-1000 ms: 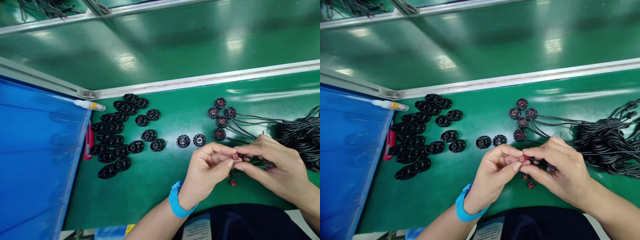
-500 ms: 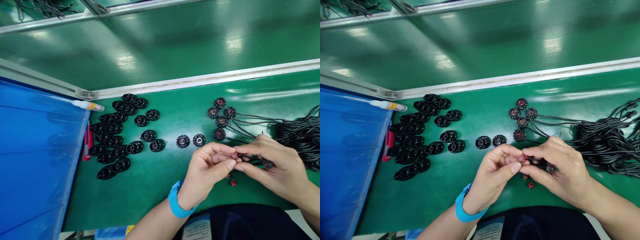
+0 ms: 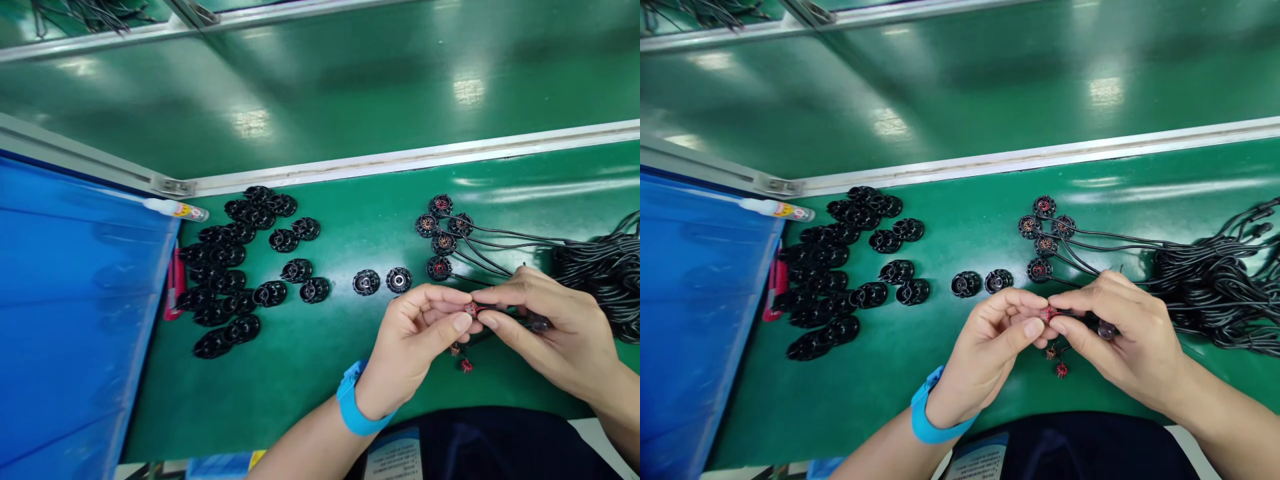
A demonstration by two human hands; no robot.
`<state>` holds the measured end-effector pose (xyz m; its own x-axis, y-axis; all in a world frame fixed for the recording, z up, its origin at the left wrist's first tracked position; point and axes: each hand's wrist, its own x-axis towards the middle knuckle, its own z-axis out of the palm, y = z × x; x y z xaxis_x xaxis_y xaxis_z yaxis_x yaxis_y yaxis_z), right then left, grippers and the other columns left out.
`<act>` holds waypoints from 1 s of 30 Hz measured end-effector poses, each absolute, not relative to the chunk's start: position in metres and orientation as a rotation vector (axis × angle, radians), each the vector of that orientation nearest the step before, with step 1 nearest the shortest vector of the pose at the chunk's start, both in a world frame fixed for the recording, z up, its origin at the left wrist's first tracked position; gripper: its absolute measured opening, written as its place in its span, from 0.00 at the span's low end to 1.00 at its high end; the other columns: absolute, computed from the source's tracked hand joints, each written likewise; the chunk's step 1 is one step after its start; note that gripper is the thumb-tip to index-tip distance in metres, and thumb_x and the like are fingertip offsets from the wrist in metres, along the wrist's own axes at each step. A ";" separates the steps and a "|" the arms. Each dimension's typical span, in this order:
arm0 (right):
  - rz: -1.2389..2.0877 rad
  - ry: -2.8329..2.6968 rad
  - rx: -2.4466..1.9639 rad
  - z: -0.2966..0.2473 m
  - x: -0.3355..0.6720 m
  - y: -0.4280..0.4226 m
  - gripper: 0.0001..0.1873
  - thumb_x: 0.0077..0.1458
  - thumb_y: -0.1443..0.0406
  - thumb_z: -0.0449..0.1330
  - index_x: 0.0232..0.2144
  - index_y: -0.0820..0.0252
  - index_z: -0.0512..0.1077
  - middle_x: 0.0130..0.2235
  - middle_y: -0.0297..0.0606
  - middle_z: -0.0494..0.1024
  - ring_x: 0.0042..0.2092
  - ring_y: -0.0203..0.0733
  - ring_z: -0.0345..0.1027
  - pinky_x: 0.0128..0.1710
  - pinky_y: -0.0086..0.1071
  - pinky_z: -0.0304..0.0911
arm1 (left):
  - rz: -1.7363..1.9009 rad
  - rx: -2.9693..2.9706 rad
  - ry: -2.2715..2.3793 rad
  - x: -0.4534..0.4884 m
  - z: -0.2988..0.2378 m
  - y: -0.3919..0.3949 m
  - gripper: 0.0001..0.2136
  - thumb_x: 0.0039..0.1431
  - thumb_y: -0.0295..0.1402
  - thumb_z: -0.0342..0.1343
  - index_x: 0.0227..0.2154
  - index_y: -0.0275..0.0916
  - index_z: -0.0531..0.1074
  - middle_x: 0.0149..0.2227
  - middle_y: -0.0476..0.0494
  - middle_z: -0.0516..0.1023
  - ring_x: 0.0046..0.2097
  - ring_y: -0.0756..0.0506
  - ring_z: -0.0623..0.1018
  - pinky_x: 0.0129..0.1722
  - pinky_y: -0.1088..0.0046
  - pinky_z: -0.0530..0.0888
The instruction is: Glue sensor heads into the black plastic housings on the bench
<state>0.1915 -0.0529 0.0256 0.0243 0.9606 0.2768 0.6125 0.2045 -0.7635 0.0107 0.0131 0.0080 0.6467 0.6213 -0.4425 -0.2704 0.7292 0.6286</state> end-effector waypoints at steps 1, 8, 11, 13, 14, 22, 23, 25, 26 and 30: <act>0.522 -1.683 -1.499 0.025 0.192 -0.053 0.13 0.61 0.67 0.66 0.48 0.53 0.77 0.34 0.33 0.83 0.31 0.36 0.73 0.32 0.34 0.68 | 0.537 0.567 0.712 0.011 0.008 0.013 0.08 0.55 0.32 0.71 0.37 0.38 0.82 0.32 0.47 0.85 0.33 0.51 0.84 0.34 0.80 0.78; 0.162 -1.875 -1.488 0.023 0.194 -0.061 0.19 0.55 0.76 0.67 0.48 0.57 0.77 0.32 0.34 0.81 0.32 0.37 0.70 0.33 0.36 0.64 | 0.534 0.660 0.749 0.010 0.008 0.014 0.11 0.57 0.38 0.69 0.39 0.37 0.81 0.32 0.43 0.85 0.36 0.46 0.84 0.37 0.73 0.80; 0.088 -1.921 -1.487 0.024 0.193 -0.062 0.15 0.57 0.74 0.67 0.46 0.59 0.77 0.30 0.35 0.79 0.32 0.38 0.67 0.32 0.36 0.63 | 0.545 0.682 0.749 0.009 0.008 0.012 0.10 0.58 0.38 0.69 0.39 0.38 0.81 0.33 0.44 0.85 0.35 0.47 0.84 0.38 0.74 0.80; 0.028 -1.951 -1.476 0.023 0.191 -0.061 0.13 0.58 0.73 0.67 0.45 0.58 0.76 0.28 0.33 0.77 0.30 0.38 0.66 0.31 0.36 0.62 | 0.562 0.698 0.748 0.009 0.009 0.011 0.10 0.58 0.37 0.69 0.39 0.38 0.81 0.33 0.45 0.85 0.34 0.49 0.83 0.38 0.76 0.79; 0.002 -1.967 -1.467 0.022 0.191 -0.060 0.13 0.58 0.72 0.67 0.45 0.57 0.76 0.27 0.33 0.76 0.30 0.38 0.66 0.31 0.37 0.62 | 0.565 0.712 0.742 0.008 0.009 0.011 0.09 0.59 0.37 0.68 0.39 0.39 0.81 0.33 0.46 0.85 0.34 0.50 0.83 0.38 0.77 0.79; 0.225 -1.779 -1.516 0.024 0.193 -0.061 0.12 0.58 0.74 0.63 0.43 0.55 0.73 0.31 0.34 0.77 0.29 0.37 0.64 0.31 0.35 0.62 | 0.755 1.240 0.855 -0.007 0.012 0.022 0.14 0.62 0.33 0.65 0.50 0.44 0.77 0.42 0.44 0.83 0.41 0.48 0.82 0.41 0.75 0.79; 0.276 -1.734 -1.508 0.025 0.194 -0.062 0.12 0.58 0.74 0.63 0.43 0.55 0.73 0.31 0.34 0.77 0.29 0.36 0.63 0.31 0.35 0.62 | 0.795 1.365 0.887 -0.010 0.011 0.025 0.13 0.62 0.32 0.65 0.50 0.44 0.77 0.42 0.44 0.82 0.41 0.48 0.81 0.42 0.74 0.78; 0.383 -1.631 -1.485 0.024 0.197 -0.062 0.12 0.58 0.74 0.62 0.42 0.55 0.74 0.31 0.34 0.76 0.30 0.36 0.62 0.30 0.34 0.60 | 0.852 1.614 0.924 -0.015 0.009 0.030 0.12 0.63 0.30 0.64 0.48 0.45 0.77 0.44 0.44 0.81 0.43 0.46 0.79 0.43 0.71 0.77; 0.440 -1.554 -1.465 0.023 0.198 -0.062 0.11 0.59 0.73 0.62 0.42 0.55 0.75 0.31 0.34 0.74 0.30 0.37 0.62 0.30 0.34 0.59 | 0.868 1.734 0.934 -0.016 0.008 0.033 0.11 0.63 0.30 0.63 0.48 0.45 0.77 0.45 0.44 0.80 0.45 0.46 0.79 0.44 0.69 0.76; 0.719 -1.033 -1.314 0.016 0.210 -0.056 0.02 0.61 0.66 0.62 0.37 0.54 0.75 0.26 0.32 0.66 0.31 0.38 0.59 0.30 0.34 0.57 | 0.854 2.177 0.947 -0.019 0.005 0.043 0.09 0.64 0.30 0.62 0.46 0.46 0.75 0.49 0.44 0.79 0.51 0.42 0.78 0.50 0.63 0.74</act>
